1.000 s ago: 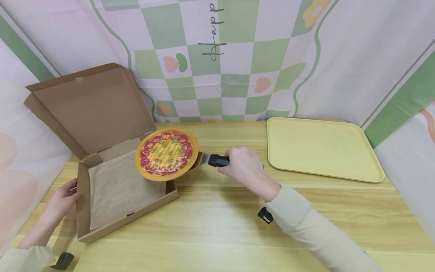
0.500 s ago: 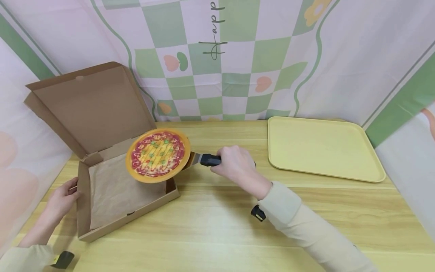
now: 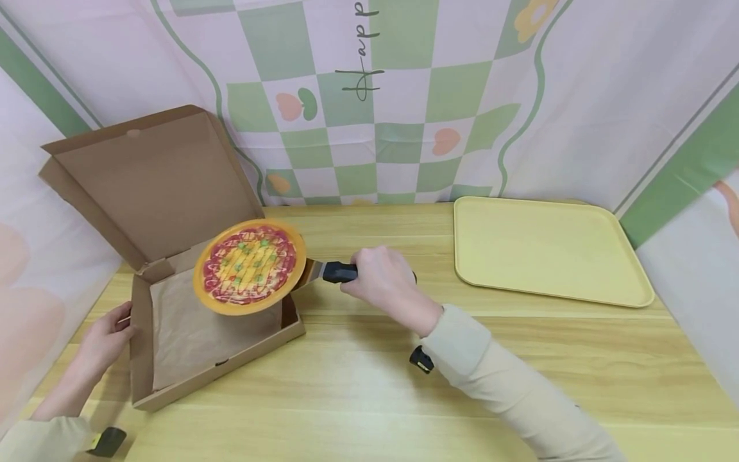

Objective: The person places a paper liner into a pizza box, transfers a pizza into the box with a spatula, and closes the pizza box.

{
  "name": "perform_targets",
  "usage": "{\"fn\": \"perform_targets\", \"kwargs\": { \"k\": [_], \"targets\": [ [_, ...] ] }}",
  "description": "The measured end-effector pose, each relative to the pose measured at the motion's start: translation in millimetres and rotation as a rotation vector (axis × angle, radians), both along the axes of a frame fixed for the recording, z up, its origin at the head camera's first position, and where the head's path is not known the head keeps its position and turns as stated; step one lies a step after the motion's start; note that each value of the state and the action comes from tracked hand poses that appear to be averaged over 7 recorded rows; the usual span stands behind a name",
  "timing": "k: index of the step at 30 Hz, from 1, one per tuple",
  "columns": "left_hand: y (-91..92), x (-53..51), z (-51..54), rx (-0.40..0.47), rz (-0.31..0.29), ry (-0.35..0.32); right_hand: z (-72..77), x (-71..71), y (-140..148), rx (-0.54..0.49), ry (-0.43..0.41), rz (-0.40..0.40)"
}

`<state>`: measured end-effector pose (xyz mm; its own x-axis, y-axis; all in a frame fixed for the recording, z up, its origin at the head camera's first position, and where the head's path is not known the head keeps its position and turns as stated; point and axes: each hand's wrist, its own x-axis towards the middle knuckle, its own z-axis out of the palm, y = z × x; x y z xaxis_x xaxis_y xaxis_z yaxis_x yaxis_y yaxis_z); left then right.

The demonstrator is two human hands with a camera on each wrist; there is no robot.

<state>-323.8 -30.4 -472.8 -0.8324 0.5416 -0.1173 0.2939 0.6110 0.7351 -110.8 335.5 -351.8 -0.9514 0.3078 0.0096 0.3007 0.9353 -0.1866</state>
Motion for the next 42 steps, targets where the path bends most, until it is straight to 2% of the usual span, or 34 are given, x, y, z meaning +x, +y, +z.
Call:
{"fn": "perform_targets", "kwargs": {
  "k": [10,16,28,35,42],
  "targets": [
    [0.3,0.7,1.3,0.005,0.005,-0.035,-4.7,-4.4,-8.6,-0.03,-0.001,0.014],
    [-0.3,1.2,1.9,0.005,0.001,-0.012,-6.2,-8.2,-15.9,-0.002,-0.003,0.019],
    [-1.8,0.9,1.0,-0.009,-0.005,-0.026,-11.2,-16.5,-30.1,-0.02,-0.012,0.027],
    [-1.4,1.5,0.6,-0.011,-0.003,0.014,-16.6,-20.8,-37.5,-0.013,-0.02,0.032],
    [0.9,0.4,0.9,-0.006,-0.003,-0.012,-18.2,-26.3,-44.4,-0.027,-0.06,0.04]
  ]
}}
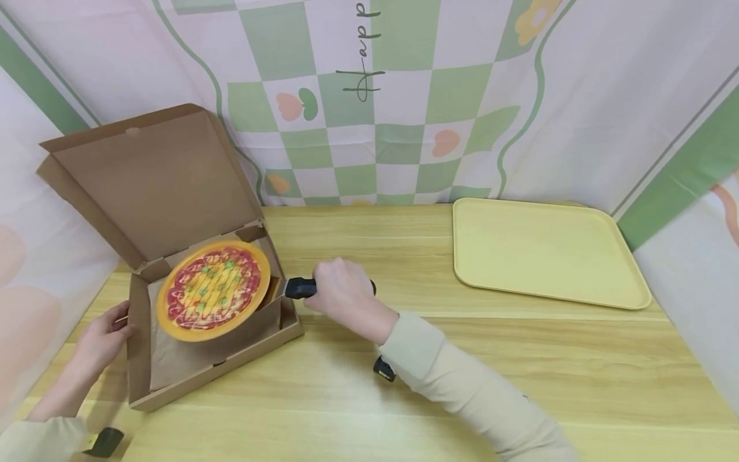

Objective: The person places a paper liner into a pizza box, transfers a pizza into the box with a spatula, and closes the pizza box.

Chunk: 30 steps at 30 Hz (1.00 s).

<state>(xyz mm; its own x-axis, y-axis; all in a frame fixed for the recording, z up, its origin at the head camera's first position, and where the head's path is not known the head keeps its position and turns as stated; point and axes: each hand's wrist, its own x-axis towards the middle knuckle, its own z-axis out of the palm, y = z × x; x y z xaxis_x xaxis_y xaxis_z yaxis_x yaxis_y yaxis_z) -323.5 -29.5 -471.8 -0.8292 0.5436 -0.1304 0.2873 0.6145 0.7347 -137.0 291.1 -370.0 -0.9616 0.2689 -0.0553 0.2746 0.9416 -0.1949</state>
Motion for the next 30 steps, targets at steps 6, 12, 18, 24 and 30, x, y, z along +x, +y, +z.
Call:
{"fn": "perform_targets", "kwargs": {
  "k": [6,12,18,24,30],
  "targets": [
    [0.1,-0.1,0.2,-0.005,-0.001,0.009,-2.8,-4.2,-4.2,0.019,-0.001,0.027],
    [-0.4,0.3,0.0,0.008,-0.005,0.012,-6.8,-7.3,-6.2,0.03,0.002,0.042],
    [-0.4,-0.2,0.1,-0.005,-0.008,0.023,-9.8,-11.0,-9.9,0.062,0.015,0.064],
    [0.0,-0.8,-0.1,-0.008,-0.007,0.031,-11.7,-14.7,-13.6,0.076,0.021,0.071],
    [-0.5,-1.4,-2.1,-0.001,-0.002,0.042,-13.5,-17.8,-16.4,0.072,-0.004,0.079]
  ]
}}
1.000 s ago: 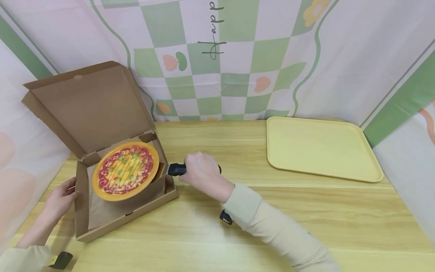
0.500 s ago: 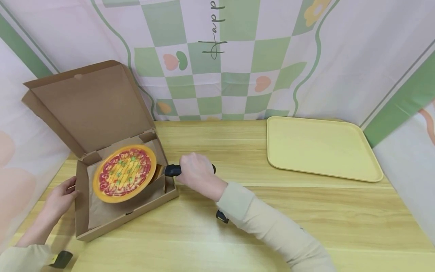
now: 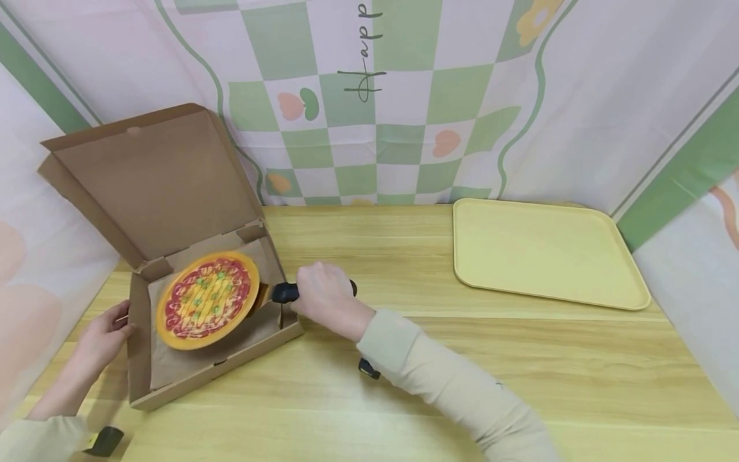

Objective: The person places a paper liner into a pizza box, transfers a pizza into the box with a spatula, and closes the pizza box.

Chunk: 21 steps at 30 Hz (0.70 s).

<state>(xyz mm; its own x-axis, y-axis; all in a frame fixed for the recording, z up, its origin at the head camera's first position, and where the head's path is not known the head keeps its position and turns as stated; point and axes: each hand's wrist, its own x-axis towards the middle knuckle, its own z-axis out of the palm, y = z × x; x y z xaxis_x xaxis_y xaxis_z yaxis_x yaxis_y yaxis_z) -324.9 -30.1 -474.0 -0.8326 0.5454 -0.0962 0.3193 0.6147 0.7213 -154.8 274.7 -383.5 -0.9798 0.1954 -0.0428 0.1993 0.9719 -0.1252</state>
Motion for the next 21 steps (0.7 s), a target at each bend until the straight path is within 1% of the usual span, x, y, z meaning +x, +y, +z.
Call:
{"fn": "perform_targets", "kwargs": {
  "k": [7,11,16,21],
  "targets": [
    [-0.7,-0.9,-3.0,0.038,-0.003,-0.01,-4.7,-3.1,-2.9,0.02,-0.028,-0.002],
    [-0.3,-0.7,-2.6,0.032,-0.004,0.004,-6.0,-4.8,-4.2,0.042,-0.047,0.0],
    [0.5,-0.9,-1.1,0.018,-0.005,0.0,-6.3,-8.4,-6.6,0.058,-0.057,0.003],
    [0.7,-1.9,-0.2,0.022,-0.003,-0.011,-5.2,-12.3,-8.6,0.067,-0.061,0.001]
  ]
}}
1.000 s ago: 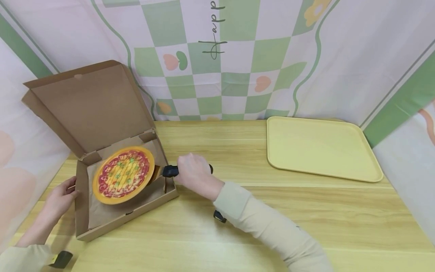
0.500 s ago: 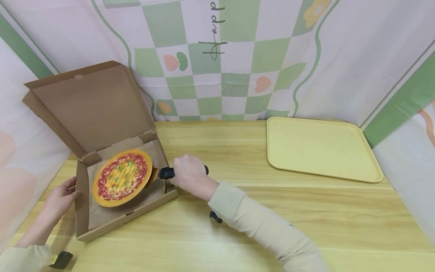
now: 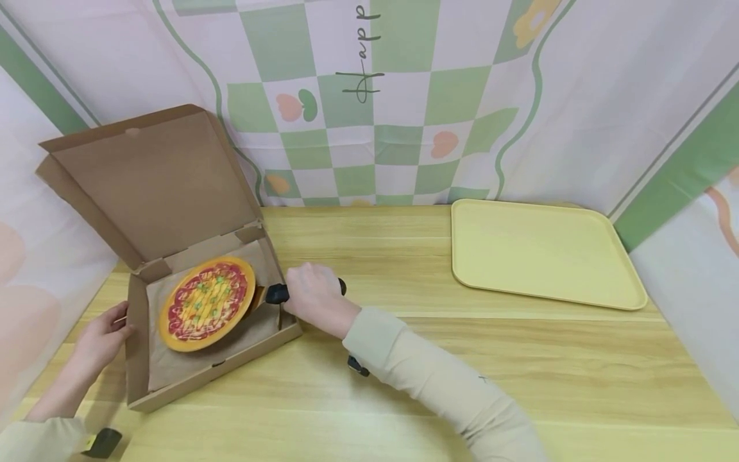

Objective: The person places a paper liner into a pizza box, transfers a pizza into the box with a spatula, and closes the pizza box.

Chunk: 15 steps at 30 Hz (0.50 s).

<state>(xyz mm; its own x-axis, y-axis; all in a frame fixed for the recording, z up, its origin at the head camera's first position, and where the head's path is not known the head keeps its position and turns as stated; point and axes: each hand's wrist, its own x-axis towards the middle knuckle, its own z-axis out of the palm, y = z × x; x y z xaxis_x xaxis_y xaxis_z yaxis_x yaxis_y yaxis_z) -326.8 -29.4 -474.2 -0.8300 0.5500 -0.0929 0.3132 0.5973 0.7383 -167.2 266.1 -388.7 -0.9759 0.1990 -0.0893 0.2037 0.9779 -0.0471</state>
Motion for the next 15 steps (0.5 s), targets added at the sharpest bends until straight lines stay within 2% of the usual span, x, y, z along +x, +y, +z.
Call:
{"fn": "perform_targets", "kwargs": {
  "k": [6,15],
  "targets": [
    [-0.4,0.7,-0.2,0.006,0.005,0.013,1.2,-3.4,-1.5,-0.028,-0.016,0.002],
    [-0.1,-0.2,-0.2,-0.019,-0.004,-0.007,3.1,-10.0,-6.0,-0.036,-0.022,0.012]
  ]
}}
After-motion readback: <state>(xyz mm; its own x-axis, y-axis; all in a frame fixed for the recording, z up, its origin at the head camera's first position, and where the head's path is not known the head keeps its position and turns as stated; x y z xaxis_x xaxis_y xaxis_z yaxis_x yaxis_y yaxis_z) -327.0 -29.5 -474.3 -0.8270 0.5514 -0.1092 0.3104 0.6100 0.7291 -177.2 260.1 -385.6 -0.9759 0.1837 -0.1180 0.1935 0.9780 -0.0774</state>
